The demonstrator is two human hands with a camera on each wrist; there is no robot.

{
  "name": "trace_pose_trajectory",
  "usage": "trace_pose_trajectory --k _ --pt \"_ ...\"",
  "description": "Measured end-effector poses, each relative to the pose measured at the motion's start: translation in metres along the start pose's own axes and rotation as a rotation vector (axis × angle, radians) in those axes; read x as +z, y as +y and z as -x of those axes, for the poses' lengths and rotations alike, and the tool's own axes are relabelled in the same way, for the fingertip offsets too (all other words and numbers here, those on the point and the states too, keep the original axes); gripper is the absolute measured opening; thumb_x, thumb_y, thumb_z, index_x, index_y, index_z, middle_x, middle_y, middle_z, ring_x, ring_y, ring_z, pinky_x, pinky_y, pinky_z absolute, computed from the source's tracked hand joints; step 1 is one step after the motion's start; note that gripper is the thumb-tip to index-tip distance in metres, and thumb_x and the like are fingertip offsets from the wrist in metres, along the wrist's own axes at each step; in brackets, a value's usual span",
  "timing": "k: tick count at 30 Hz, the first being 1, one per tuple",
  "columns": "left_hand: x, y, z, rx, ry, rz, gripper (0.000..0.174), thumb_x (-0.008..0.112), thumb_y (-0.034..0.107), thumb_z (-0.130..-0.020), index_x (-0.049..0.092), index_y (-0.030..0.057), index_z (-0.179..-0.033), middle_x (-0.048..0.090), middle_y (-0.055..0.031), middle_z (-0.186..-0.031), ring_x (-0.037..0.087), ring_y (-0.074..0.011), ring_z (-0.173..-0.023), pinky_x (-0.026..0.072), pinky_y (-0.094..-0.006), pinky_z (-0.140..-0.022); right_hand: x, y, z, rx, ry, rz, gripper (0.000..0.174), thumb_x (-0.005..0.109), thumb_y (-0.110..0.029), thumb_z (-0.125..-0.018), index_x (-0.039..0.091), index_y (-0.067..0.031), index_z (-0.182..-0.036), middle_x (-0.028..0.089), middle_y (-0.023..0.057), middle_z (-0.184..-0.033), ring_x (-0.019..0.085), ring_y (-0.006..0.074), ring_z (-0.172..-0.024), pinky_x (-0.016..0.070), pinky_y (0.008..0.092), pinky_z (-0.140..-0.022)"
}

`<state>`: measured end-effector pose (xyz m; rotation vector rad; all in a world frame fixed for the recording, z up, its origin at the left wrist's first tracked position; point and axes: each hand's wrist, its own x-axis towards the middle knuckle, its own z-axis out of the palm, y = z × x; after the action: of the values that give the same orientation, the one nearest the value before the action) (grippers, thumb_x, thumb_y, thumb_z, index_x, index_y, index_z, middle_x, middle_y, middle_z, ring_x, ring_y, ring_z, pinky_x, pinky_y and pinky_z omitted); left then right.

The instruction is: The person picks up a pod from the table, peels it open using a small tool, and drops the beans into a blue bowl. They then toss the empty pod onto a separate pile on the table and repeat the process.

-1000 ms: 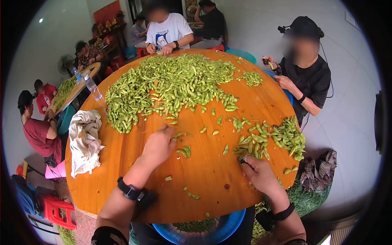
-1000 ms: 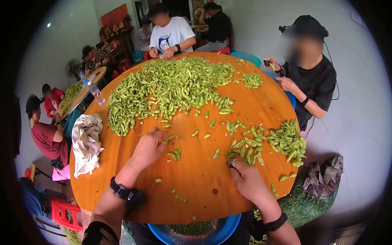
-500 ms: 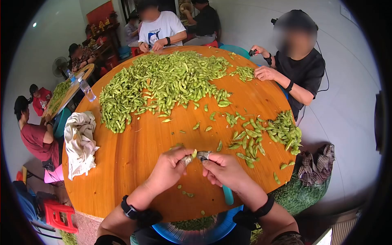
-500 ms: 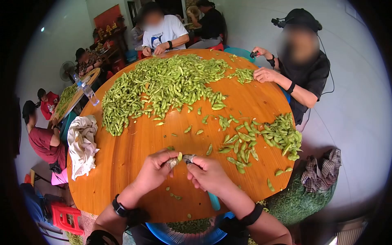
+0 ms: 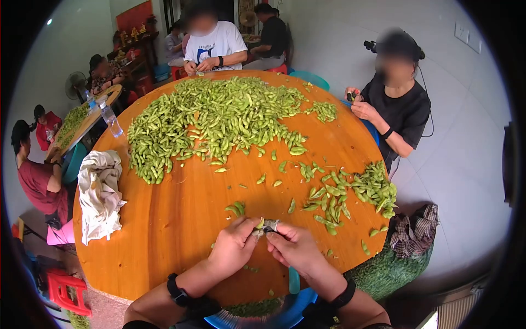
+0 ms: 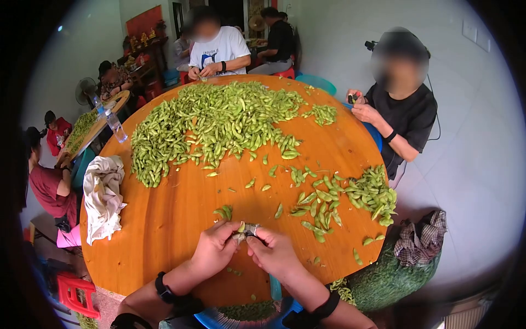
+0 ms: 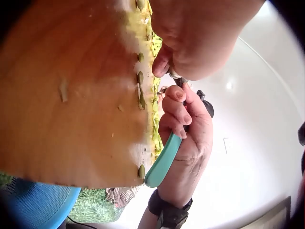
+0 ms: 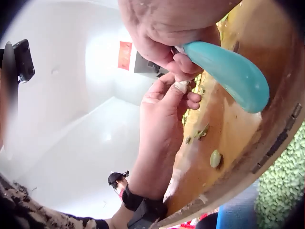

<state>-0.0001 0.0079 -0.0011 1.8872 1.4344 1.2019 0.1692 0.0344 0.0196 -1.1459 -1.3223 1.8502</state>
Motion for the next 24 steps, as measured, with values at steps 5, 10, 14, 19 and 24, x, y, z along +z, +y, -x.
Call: trace_pose_trajectory --k 5,10,14,19,24 --pt "-0.007 -0.001 -0.002 -0.071 -0.053 0.1 0.027 0.055 -0.006 -0.084 0.058 0.0018 -0.11 0.061 -0.0121 -0.089 0.064 -0.0219 -0.065 0.0522 -0.0297 -0.062 0.003 0.007 -0.008 -0.001 -0.006 -0.149 0.011 0.051 -0.013 -0.095 0.06 -0.0062 -0.096 0.052 -0.0022 -0.067 0.043 0.004 -0.047 0.0305 0.0192 -0.038" --pt "-0.016 -0.014 -0.009 -0.295 -0.17 0.593 0.026 0.043 -0.002 -0.096 0.057 -0.0001 -0.117 0.062 -0.0038 -0.089 0.061 -0.0105 -0.067 0.0522 -0.0233 -0.062 -0.002 0.007 -0.016 0.04 -0.057 -0.269 0.011 0.051 -0.013 -0.095 0.06 -0.0064 -0.097 0.053 -0.0005 -0.068 0.041 0.0049 -0.043 0.0267 0.0206 -0.035" --pt "-0.021 -0.024 -0.013 -0.477 -0.189 0.898 0.026 0.043 0.001 -0.097 0.054 -0.0017 -0.12 0.062 -0.0061 -0.096 0.061 -0.0121 -0.069 0.0529 -0.0247 -0.065 -0.008 0.001 -0.024 0.123 -0.115 -0.297 0.01 0.052 -0.012 -0.094 0.059 -0.0057 -0.097 0.054 0.001 -0.069 0.042 0.0054 -0.043 0.0274 0.0207 -0.035" --pt "-0.013 -0.023 -0.012 -0.377 -0.192 0.775 0.034 0.047 -0.003 -0.094 0.051 0.0029 -0.127 0.06 -0.0057 -0.098 0.059 -0.0121 -0.075 0.0513 -0.0249 -0.068 -0.005 -0.004 -0.024 0.056 -0.027 -0.128 0.011 0.054 -0.012 -0.094 0.06 -0.0044 -0.099 0.056 0.0017 -0.07 0.044 0.0059 -0.045 0.0294 0.0203 -0.036" --pt "-0.014 -0.019 -0.011 0.182 -0.046 -0.087 0.049 0.057 -0.006 -0.083 0.048 0.0032 -0.131 0.06 -0.0141 -0.093 0.061 -0.0253 -0.078 0.0512 -0.0304 -0.071 0.004 -0.013 -0.021 -0.042 0.008 -0.042 0.012 0.051 -0.012 -0.096 0.06 -0.0038 -0.098 0.057 0.0016 -0.072 0.045 0.0055 -0.045 0.0309 0.0199 -0.037"
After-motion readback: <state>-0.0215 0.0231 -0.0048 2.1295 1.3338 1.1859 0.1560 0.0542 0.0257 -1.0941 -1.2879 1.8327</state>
